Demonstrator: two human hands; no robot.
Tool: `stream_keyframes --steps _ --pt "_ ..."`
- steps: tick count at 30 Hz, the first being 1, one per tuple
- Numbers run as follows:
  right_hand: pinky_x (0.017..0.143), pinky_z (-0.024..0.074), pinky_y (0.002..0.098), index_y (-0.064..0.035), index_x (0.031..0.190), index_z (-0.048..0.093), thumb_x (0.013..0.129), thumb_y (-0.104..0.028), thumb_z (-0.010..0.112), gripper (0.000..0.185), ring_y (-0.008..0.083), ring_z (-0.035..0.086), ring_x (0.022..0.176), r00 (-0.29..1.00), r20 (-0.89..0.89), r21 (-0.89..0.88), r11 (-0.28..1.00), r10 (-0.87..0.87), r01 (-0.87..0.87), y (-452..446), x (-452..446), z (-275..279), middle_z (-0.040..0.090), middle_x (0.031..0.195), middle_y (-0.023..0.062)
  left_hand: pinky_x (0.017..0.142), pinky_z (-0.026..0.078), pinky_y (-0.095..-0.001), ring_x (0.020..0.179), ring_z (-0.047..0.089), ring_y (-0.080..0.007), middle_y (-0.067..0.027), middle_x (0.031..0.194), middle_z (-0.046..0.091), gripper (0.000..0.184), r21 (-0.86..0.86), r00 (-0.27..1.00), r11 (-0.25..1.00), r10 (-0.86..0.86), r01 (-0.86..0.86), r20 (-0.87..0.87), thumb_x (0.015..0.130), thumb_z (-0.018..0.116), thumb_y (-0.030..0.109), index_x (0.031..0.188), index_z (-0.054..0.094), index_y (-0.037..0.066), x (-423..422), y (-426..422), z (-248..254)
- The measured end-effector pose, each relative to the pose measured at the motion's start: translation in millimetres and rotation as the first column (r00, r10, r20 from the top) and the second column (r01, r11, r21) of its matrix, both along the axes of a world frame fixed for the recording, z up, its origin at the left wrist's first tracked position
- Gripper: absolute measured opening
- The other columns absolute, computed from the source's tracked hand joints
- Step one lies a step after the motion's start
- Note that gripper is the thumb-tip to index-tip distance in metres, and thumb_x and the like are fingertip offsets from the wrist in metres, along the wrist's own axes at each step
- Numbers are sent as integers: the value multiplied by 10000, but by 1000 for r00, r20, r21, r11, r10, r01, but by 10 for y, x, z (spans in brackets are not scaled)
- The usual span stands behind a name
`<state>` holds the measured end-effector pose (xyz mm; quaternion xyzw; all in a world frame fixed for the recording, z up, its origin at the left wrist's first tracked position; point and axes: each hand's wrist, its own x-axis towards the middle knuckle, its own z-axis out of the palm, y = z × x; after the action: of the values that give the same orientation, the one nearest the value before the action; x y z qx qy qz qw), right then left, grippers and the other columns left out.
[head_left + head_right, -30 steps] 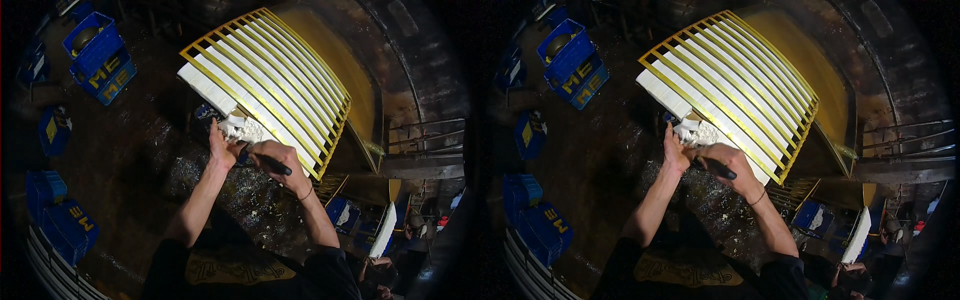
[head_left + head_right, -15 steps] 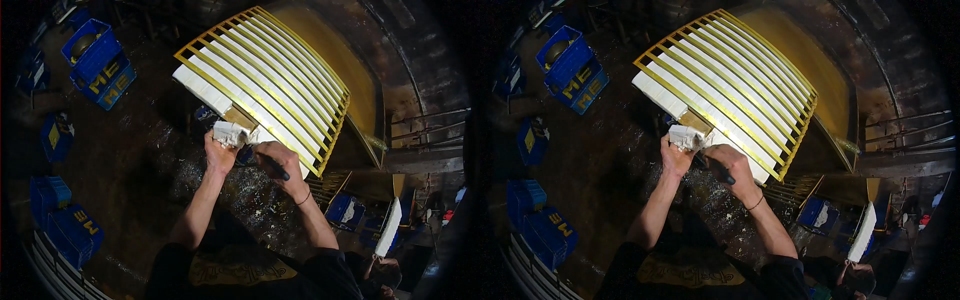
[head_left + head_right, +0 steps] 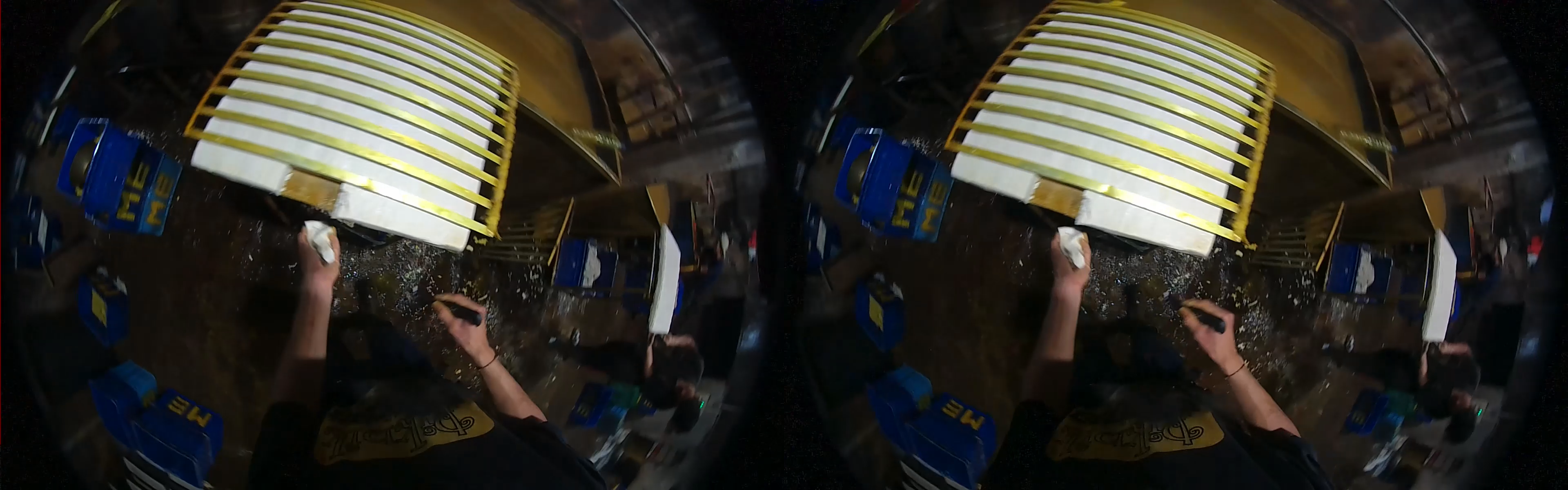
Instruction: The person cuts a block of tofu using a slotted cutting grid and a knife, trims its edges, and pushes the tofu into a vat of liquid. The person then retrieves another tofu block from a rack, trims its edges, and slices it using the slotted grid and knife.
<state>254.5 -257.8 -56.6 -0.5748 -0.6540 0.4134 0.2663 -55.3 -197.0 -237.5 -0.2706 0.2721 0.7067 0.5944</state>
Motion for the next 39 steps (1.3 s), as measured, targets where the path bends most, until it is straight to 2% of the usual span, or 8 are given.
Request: stream_keyframes --steps 2,5,12,18,22,25,31,39 --pt "804 509 279 0 985 706 853 -87 711 158 120 645 886 971 -58 96 966 -234 239 66 380 -201 710 966 93 950 504 -511 1221 502 -331 -145 1393 442 701 -91 577 956 -242 278 -780 928 497 565 1437 332 112 -119 294 -514" --pt "774 506 273 21 1037 673 913 -123 648 191 115 631 850 876 -57 139 865 -480 483 386 698 -317 696 948 61 1049 163 -757 1451 55 -465 -130 1613 40 908 -368 892 883 -391 293 -227 859 353 763 1553 37 271 -309 529 -10" --pt "652 476 245 -22 993 710 825 -102 705 186 63 574 697 846 -195 -32 865 -496 500 1097 433 -610 672 758 69 1003 370 -605 1210 413 -325 -87 1519 260 789 -620 639 743 -609 251 -471 871 528 628 1507 278 233 -678 -83 130" --pt "887 517 354 -9 1193 619 728 -33 721 476 276 676 1016 956 -76 96 952 -285 292 1308 370 -1165 687 1074 199 609 455 -328 735 501 -133 22 799 515 358 -293 631 956 -231 6 -741 950 501 532 979 544 178 -1732 69 907" --pt "898 510 304 12 1270 577 822 39 581 448 182 651 997 846 -358 -2 907 -395 422 1517 532 -835 679 1115 122 870 458 -428 967 560 -186 -42 1079 612 555 -193 156 961 -163 -197 -974 951 510 510 1346 517 120 -2551 664 1575" --pt "738 476 251 35 1257 568 983 -256 549 400 104 590 840 499 -643 -422 812 -582 404 1896 501 -54 658 998 60 971 406 -398 1149 538 -196 -86 1259 596 584 -451 -67 891 -447 47 -892 958 531 454 1411 481 89 -2844 1076 1984" --pt "711 421 206 56 1141 625 972 -210 586 317 55 523 817 749 -548 -120 921 -373 371 2133 10 214 624 942 -3 810 475 -290 855 595 -114 -53 956 688 441 -659 -409 732 -556 173 -724 951 604 346 1182 643 -28 -2915 1423 2245" --pt "655 388 196 26 1121 628 1039 -218 468 302 25 451 777 682 -512 -30 805 -521 592 1282 630 240 566 877 -54 510 587 -271 820 687 -228 -202 1106 641 448 -181 -12 711 -237 680 -971 924 594 275 1230 509 -40 -2246 894 3935"
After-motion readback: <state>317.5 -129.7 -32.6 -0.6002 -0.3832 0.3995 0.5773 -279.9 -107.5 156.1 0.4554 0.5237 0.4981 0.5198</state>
